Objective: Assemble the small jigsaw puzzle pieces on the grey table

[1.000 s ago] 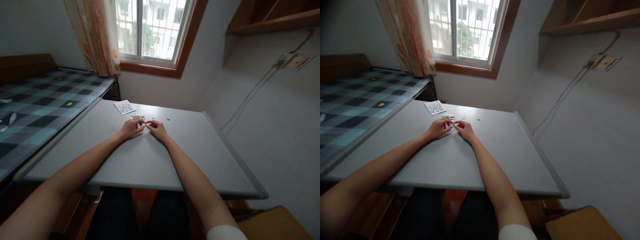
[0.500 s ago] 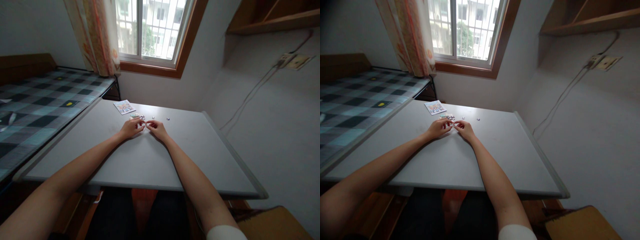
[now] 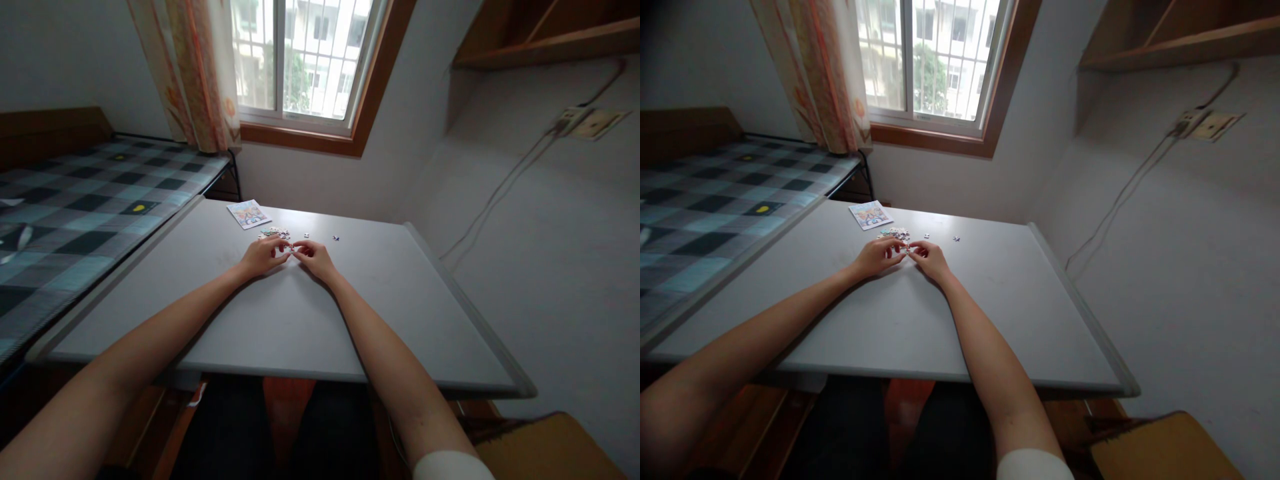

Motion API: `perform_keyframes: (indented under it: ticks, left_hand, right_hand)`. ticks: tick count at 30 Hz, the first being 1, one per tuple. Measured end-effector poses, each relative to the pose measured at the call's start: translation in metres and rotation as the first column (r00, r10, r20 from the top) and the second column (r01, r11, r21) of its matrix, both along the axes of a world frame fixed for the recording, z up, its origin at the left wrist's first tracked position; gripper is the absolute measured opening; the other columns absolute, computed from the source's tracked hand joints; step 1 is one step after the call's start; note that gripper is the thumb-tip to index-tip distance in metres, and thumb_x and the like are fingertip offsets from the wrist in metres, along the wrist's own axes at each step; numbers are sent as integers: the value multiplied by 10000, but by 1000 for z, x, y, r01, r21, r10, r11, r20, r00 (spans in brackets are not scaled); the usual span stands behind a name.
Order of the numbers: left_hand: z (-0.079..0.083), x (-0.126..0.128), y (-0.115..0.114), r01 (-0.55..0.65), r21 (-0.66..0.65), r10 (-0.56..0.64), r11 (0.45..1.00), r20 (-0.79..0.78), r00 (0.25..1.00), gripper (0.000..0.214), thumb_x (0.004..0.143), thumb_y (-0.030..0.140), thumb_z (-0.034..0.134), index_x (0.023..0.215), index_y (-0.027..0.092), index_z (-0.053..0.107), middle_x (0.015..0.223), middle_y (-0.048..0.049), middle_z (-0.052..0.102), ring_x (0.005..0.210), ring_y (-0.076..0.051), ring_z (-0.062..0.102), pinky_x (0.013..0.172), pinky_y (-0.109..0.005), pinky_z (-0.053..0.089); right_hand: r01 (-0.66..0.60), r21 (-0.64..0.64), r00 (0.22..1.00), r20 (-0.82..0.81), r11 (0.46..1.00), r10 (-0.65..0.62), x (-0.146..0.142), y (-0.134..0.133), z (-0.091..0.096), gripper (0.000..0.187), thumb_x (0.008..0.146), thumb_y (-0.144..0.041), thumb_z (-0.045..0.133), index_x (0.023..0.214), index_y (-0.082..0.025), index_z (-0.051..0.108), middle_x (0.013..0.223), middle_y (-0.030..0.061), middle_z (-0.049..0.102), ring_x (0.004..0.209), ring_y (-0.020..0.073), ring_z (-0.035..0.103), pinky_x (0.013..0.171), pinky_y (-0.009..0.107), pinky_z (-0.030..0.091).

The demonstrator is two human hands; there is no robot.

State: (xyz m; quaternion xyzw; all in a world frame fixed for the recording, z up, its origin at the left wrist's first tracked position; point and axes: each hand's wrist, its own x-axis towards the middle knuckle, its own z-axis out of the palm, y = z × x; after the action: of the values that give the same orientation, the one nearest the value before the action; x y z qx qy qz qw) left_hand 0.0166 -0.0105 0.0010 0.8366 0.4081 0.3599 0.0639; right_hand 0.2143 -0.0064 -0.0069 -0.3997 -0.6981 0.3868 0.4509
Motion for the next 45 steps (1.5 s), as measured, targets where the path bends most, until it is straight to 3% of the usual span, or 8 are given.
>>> perform_keyframes:
  ticks: [32,45]
  left_hand:
    - [2,-1,-2,-16,-27,16,1000,-22,1000,219,815,305,641,1014,215,657,854,9,663,578,-88,554,620,-236,438]
    - [-2,-2,2,40,-15,-40,999,-25,999,163,818,286,628,961,209,650,848,5,643,570,-83,537,611,-228,443]
  right_hand:
    - [-2,1,1000,26,1000,2,-1,-1,-1,241,713,-286,691,919,-165,665,669,-16,605,580,98,502,586,241,411]
    - [-4,-1,998,60,1000,4,-1,-4,1,214,713,-250,673,909,-172,641,659,-27,590,587,101,499,586,239,408]
